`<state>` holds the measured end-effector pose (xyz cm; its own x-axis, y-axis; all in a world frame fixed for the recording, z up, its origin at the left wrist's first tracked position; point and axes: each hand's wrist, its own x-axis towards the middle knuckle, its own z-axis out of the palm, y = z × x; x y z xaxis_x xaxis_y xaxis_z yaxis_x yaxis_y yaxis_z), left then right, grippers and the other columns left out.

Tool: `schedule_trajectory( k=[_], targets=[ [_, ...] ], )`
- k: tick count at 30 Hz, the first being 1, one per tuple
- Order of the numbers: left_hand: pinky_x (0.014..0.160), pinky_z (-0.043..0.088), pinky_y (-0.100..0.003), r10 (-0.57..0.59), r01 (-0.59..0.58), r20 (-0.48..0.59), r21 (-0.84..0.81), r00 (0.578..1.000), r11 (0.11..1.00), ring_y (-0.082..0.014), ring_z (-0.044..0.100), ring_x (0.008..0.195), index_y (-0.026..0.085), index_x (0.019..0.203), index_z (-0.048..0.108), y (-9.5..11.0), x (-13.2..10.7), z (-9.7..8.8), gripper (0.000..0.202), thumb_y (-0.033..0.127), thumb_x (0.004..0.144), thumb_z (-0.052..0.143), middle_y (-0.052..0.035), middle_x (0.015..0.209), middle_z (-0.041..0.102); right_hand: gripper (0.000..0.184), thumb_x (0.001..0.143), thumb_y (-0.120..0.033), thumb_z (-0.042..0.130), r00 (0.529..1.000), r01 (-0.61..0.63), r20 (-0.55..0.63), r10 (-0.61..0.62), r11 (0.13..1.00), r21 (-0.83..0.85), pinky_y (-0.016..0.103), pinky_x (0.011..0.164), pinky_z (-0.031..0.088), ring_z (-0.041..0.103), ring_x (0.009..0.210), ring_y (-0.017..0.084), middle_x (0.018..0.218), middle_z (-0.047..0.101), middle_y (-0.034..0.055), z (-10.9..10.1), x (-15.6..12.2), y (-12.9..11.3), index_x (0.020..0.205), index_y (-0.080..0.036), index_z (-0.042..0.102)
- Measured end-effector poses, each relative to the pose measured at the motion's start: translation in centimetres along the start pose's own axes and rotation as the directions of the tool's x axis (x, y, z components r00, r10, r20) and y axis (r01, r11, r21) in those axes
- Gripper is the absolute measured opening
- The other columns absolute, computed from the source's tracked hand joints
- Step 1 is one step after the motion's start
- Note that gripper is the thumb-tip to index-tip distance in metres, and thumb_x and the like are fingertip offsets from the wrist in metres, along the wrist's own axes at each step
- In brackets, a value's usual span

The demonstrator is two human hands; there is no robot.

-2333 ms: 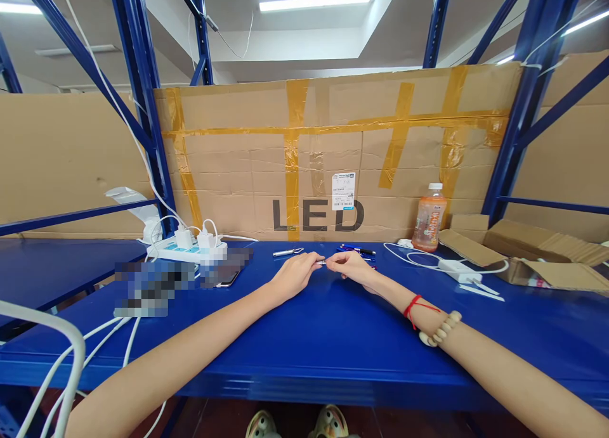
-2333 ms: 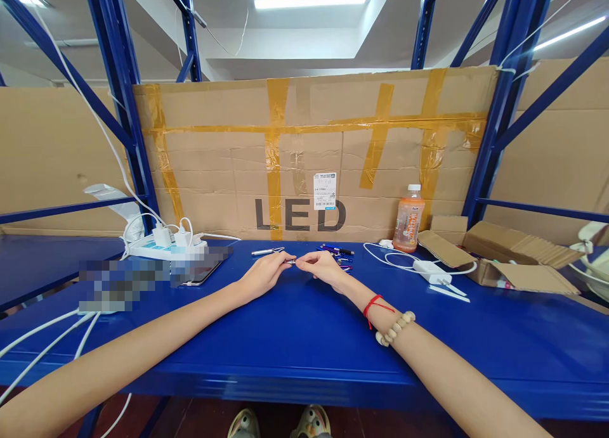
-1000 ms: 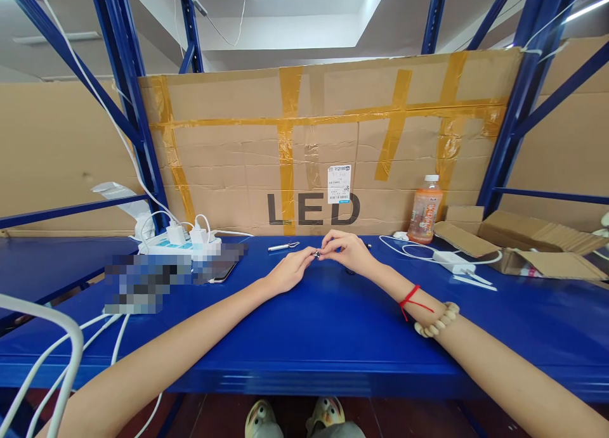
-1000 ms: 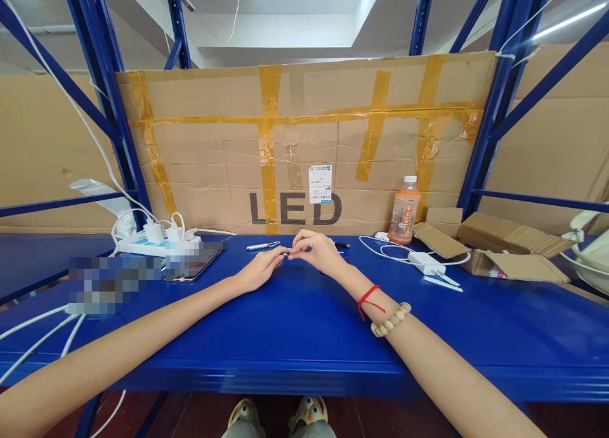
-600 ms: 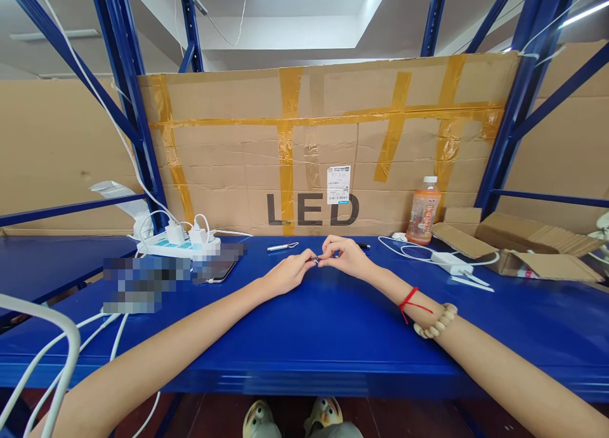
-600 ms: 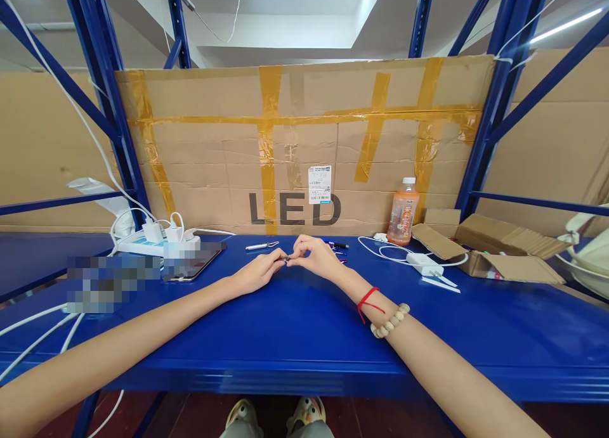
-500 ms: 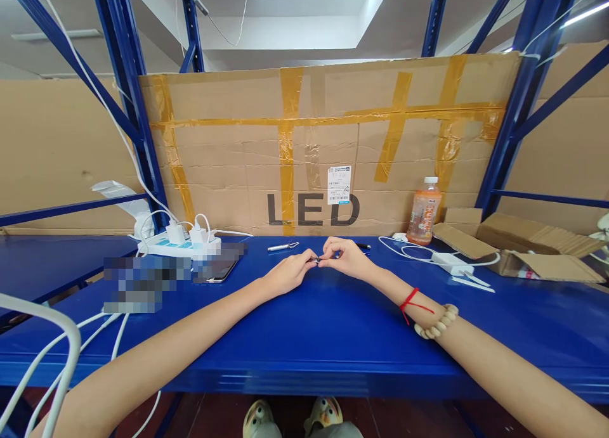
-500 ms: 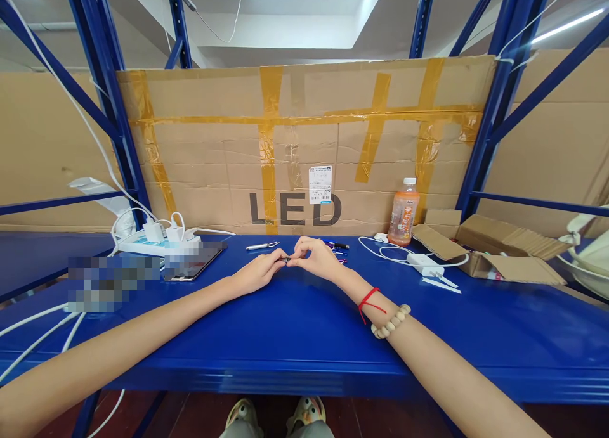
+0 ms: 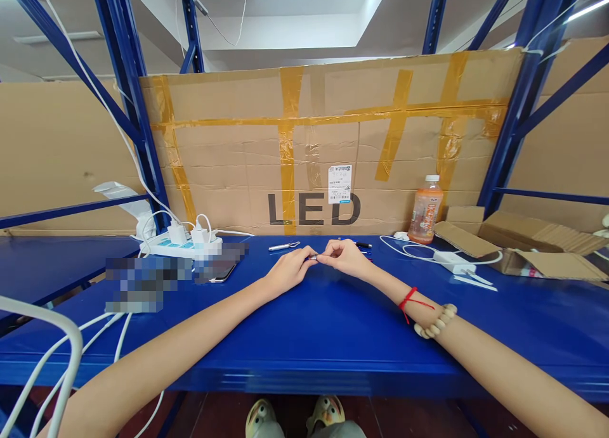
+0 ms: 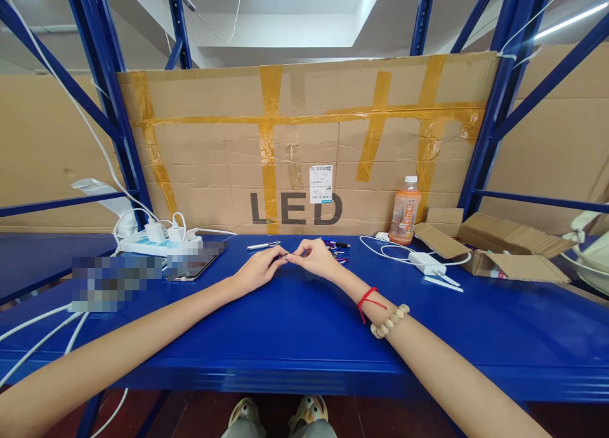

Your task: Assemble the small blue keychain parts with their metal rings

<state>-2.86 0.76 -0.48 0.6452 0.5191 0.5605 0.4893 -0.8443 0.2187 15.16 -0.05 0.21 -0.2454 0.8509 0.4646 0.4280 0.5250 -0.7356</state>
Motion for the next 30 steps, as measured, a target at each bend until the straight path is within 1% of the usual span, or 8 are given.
schedule_trajectory(
  k=[5, 8, 12, 16, 19, 25, 30],
  targets=[
    [0.065, 0.042, -0.025, 0.000, 0.001, -0.022, 0.060, 1.000, 0.998, -0.0149, 0.056, 0.075, 0.018, 0.083, 0.044, 0.2, 0.1, 0.0, 0.014, 0.030, 0.087, 0.037, -0.0022, 0.083, 0.058, 0.035, 0.059, -0.046, 0.067, 0.983, -0.183, 0.028, 0.182, 0.982, 0.046, 0.018, 0.040, 0.030, 0.039, 0.039, 0.005, 0.044, 0.047, -0.0024, -0.1, -0.1, -0.6, 0.060, -0.013, 0.054],
    [0.066, 0.042, -0.025, 0.026, -0.023, -0.028, 0.081, 0.999, 0.996, -0.0148, 0.056, 0.076, 0.018, 0.083, 0.043, 0.2, 0.1, 0.0, 0.014, 0.030, 0.087, 0.036, -0.0029, 0.084, 0.058, 0.037, 0.058, -0.048, 0.067, 0.973, -0.229, 0.048, 0.227, 0.972, 0.056, 0.017, 0.040, 0.032, 0.038, 0.039, 0.005, 0.043, 0.047, -0.0030, -0.3, -0.2, -0.7, 0.062, -0.013, 0.056],
    [0.070, 0.044, -0.026, 0.030, -0.026, -0.032, 0.101, 0.999, 0.995, -0.0146, 0.056, 0.080, 0.019, 0.091, 0.046, 0.2, 0.2, 0.0, 0.016, 0.030, 0.088, 0.034, -0.0028, 0.087, 0.059, 0.037, 0.059, -0.048, 0.066, 0.977, -0.212, 0.050, 0.209, 0.974, 0.080, 0.016, 0.039, 0.031, 0.038, 0.040, 0.004, 0.044, 0.047, -0.0034, -0.3, -0.2, -0.3, 0.063, -0.013, 0.056],
    [0.078, 0.044, -0.028, 0.063, -0.056, -0.039, 0.154, 0.997, 0.986, -0.0150, 0.056, 0.089, 0.021, 0.105, 0.046, 0.1, 0.2, 0.0, 0.022, 0.027, 0.089, 0.033, -0.0029, 0.095, 0.060, 0.037, 0.060, -0.049, 0.065, 0.982, -0.188, 0.044, 0.184, 0.975, 0.118, 0.016, 0.038, 0.029, 0.038, 0.039, 0.004, 0.043, 0.045, -0.0044, 0.0, -0.2, 0.2, 0.063, -0.014, 0.055],
    [0.081, 0.044, -0.028, 0.084, -0.072, -0.055, 0.196, 0.995, 0.978, -0.0149, 0.056, 0.093, 0.021, 0.107, 0.047, 0.0, 0.3, 0.1, 0.024, 0.026, 0.089, 0.033, -0.0028, 0.099, 0.061, 0.037, 0.062, -0.050, 0.063, 0.987, -0.162, 0.014, 0.162, 0.979, 0.124, 0.016, 0.038, 0.028, 0.038, 0.038, 0.004, 0.042, 0.044, -0.0047, 0.3, -0.3, 0.3, 0.063, -0.014, 0.053],
    [0.078, 0.045, -0.029, 0.026, -0.016, -0.036, 0.269, 0.999, 0.963, -0.0162, 0.058, 0.089, 0.020, 0.103, 0.048, 0.2, 0.4, 0.2, 0.022, 0.028, 0.089, 0.033, -0.0028, 0.097, 0.062, 0.037, 0.062, -0.049, 0.063, 0.992, -0.122, -0.025, 0.124, 0.990, 0.066, 0.017, 0.038, 0.029, 0.037, 0.037, 0.005, 0.041, 0.044, -0.0045, 0.3, -0.3, 0.2, 0.062, -0.013, 0.055],
    [0.070, 0.046, -0.026, -0.041, 0.040, 0.002, 0.222, 0.999, 0.974, -0.0154, 0.058, 0.088, 0.022, 0.105, 0.045, 0.6, 0.2, -0.1, 0.022, 0.029, 0.090, 0.031, -0.0007, 0.100, 0.061, 0.035, 0.062, -0.047, 0.064, 0.994, -0.107, -0.016, 0.108, 0.992, 0.072, 0.017, 0.038, 0.030, 0.040, 0.039, 0.006, 0.043, 0.045, -0.0039, 0.3, -0.4, 0.1, 0.066, -0.013, 0.057]
  ],
)
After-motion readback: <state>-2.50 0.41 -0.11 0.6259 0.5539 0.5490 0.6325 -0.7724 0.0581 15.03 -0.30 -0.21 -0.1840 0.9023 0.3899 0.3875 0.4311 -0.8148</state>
